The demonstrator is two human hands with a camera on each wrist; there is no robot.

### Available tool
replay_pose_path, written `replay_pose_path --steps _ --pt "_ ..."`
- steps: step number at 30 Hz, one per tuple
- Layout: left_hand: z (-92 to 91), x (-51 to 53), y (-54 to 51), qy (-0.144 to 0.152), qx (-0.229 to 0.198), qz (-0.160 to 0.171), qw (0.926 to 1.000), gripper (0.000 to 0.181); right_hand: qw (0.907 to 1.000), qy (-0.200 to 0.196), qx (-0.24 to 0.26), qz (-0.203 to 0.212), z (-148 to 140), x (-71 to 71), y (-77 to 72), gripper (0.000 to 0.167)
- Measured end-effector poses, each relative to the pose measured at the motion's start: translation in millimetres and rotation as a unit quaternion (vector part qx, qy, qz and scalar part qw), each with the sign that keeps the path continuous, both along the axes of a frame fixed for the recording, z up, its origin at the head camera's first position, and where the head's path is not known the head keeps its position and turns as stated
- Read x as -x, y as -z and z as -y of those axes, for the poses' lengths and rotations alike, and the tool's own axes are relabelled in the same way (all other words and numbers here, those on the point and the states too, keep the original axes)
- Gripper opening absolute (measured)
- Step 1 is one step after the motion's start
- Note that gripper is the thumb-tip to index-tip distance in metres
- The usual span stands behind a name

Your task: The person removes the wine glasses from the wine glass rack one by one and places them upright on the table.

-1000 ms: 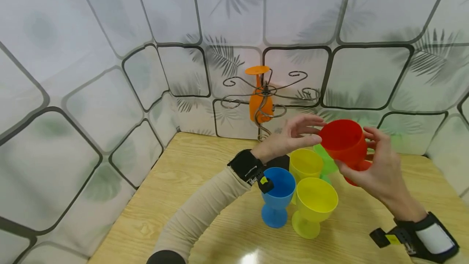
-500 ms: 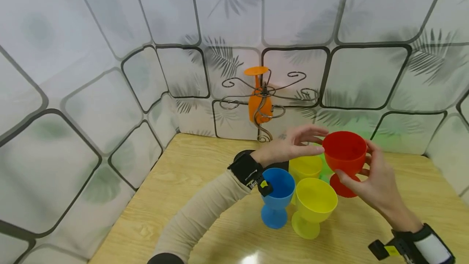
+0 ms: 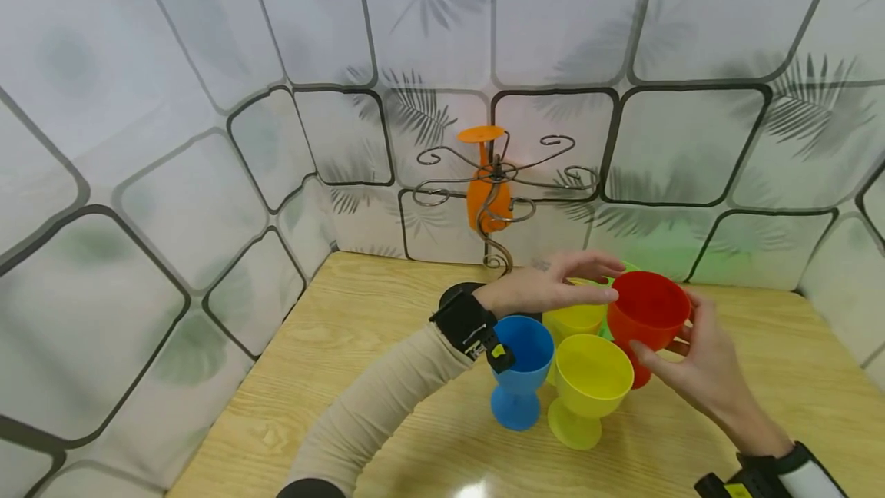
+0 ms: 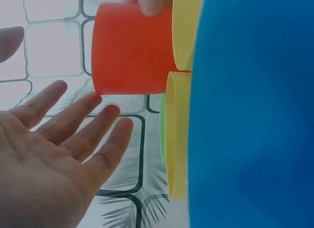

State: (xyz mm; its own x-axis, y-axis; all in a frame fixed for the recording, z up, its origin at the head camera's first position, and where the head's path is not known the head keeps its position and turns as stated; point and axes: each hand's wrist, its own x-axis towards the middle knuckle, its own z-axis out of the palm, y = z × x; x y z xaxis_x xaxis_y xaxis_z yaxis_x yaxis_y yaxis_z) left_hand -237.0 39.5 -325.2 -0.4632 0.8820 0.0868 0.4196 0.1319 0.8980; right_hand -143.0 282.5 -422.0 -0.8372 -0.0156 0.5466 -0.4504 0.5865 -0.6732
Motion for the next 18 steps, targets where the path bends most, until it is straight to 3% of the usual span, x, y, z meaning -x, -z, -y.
replay_pose_path --steps 9,18 --pt "-0.5 -3.0 0.3 -0.001 0.061 -0.029 0.9977 0.051 0.9996 -0.011 -0.012 0.022 -1 -3.4 10.5 0.087" --pt "-2.4 -5.2 -0.5 -0.017 0.135 -0.064 0.9887 0.052 0.9952 -0.014 -0.026 0.093 -1 -5.2 18.9 0.088"
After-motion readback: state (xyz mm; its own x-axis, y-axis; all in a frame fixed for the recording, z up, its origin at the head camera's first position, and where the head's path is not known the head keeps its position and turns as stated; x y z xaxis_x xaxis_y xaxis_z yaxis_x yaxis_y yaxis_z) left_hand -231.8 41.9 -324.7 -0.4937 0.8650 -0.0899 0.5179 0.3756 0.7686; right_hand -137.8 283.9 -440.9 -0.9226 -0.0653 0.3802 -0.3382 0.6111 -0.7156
